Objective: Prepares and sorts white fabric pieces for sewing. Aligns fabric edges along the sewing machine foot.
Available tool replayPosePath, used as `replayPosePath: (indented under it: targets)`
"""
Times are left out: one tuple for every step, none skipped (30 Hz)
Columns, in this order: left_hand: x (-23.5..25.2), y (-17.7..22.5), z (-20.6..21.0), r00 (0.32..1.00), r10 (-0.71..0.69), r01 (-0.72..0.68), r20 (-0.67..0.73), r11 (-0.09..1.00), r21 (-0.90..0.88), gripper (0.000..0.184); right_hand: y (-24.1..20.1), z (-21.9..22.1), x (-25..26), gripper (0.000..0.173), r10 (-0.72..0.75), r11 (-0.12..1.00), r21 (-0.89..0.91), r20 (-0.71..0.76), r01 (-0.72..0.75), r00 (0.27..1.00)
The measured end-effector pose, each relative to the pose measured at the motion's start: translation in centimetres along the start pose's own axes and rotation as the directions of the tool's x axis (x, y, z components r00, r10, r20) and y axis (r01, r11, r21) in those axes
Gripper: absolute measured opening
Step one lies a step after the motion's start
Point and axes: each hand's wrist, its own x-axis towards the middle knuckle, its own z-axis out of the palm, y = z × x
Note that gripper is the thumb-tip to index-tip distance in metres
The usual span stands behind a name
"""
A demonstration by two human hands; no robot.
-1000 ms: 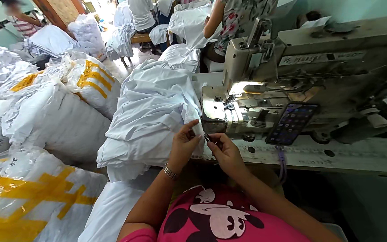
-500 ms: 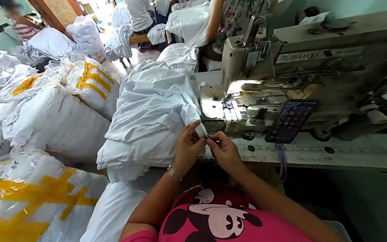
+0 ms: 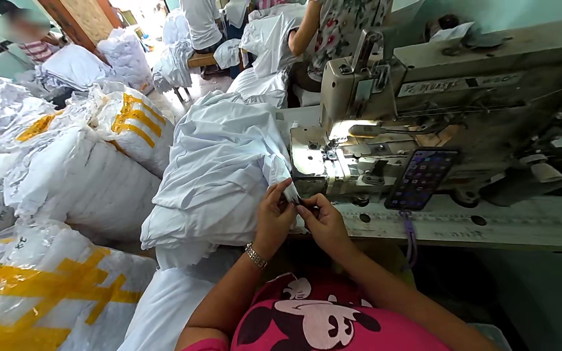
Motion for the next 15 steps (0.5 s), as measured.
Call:
replayPosePath:
  targets:
    - [-0.03, 0.04, 0.04, 1.000, -0.003, 0.003, 0.006, 1.000, -0.009, 0.054, 0.02, 0.04, 0.09, 0.019, -0.008, 1.000, -0.005, -0.009, 0.008, 1.000]
    - [-0.07, 0.07, 0.06, 1.000, -0.009, 0.009, 0.015, 1.000, -0.013, 0.056, 0.00, 0.04, 0.17, 0.020, -0.014, 1.000, -0.014, -0.017, 0.014, 1.000]
    - [-0.13, 0.08, 0.08, 1.000, -0.014, 0.014, 0.027, 1.000, -0.008, 0.058, -0.03, 0.03, 0.22, 0.020, -0.016, 1.000, -0.022, -0.023, 0.016, 1.000]
    - [-0.18, 0.09, 0.09, 0.999, -0.019, 0.019, 0.039, 1.000, 0.002, 0.059, -0.08, -0.01, 0.26, 0.020, -0.022, 0.999, -0.033, -0.026, 0.021, 0.999]
    - [-0.23, 0.10, 0.09, 0.998, -0.028, 0.027, 0.050, 1.000, 0.011, 0.059, -0.07, -0.05, 0.28, 0.020, -0.031, 0.999, -0.045, -0.026, 0.030, 0.999]
    - [-0.27, 0.12, 0.09, 0.998, -0.034, 0.034, 0.056, 0.999, 0.014, 0.059, -0.04, -0.11, 0.28, 0.020, -0.041, 0.998, -0.057, -0.025, 0.040, 0.999]
    - [-0.31, 0.13, 0.10, 0.998, -0.036, 0.036, 0.054, 0.999, 0.008, 0.058, 0.06, -0.15, 0.25, 0.019, -0.052, 0.996, -0.070, -0.024, 0.051, 0.998]
    - [-0.33, 0.09, 0.15, 0.999, -0.033, 0.033, 0.043, 0.999, -0.004, 0.055, 0.16, -0.17, 0.20, 0.020, -0.056, 0.995, -0.081, -0.023, 0.054, 0.998]
    - [-0.33, 0.03, 0.18, 0.999, -0.028, 0.029, 0.027, 0.999, -0.024, 0.053, 0.24, -0.16, 0.12, 0.020, -0.052, 0.995, -0.089, -0.026, 0.050, 0.998]
    - [-0.31, -0.02, 0.20, 1.000, -0.027, 0.027, 0.012, 0.999, -0.038, 0.051, 0.29, -0.13, 0.03, 0.019, -0.044, 0.995, -0.090, -0.026, 0.041, 0.999]
    - [-0.29, -0.04, 0.18, 1.000, -0.030, 0.030, 0.006, 0.998, -0.046, 0.051, 0.33, -0.12, -0.05, 0.019, -0.039, 0.996, -0.086, -0.026, 0.037, 0.999]
    - [-0.27, -0.06, 0.14, 0.999, -0.033, 0.034, 0.007, 0.998, -0.045, 0.051, 0.33, -0.13, -0.08, 0.019, -0.038, 0.996, -0.077, -0.028, 0.036, 0.999]
    - [-0.27, -0.07, 0.09, 0.999, -0.034, 0.035, 0.012, 0.999, -0.036, 0.052, 0.28, -0.14, -0.05, 0.019, -0.036, 0.997, -0.065, -0.028, 0.034, 0.999]
    - [-0.26, -0.03, 0.06, 0.999, -0.036, 0.036, 0.022, 0.999, -0.022, 0.054, 0.20, -0.16, 0.00, 0.019, -0.031, 0.998, -0.053, -0.024, 0.029, 0.999]
    - [-0.30, -0.01, 0.06, 0.999, -0.040, 0.040, 0.031, 0.999, -0.001, 0.055, 0.11, -0.19, 0.04, 0.021, -0.025, 0.999, -0.043, -0.016, 0.024, 1.000]
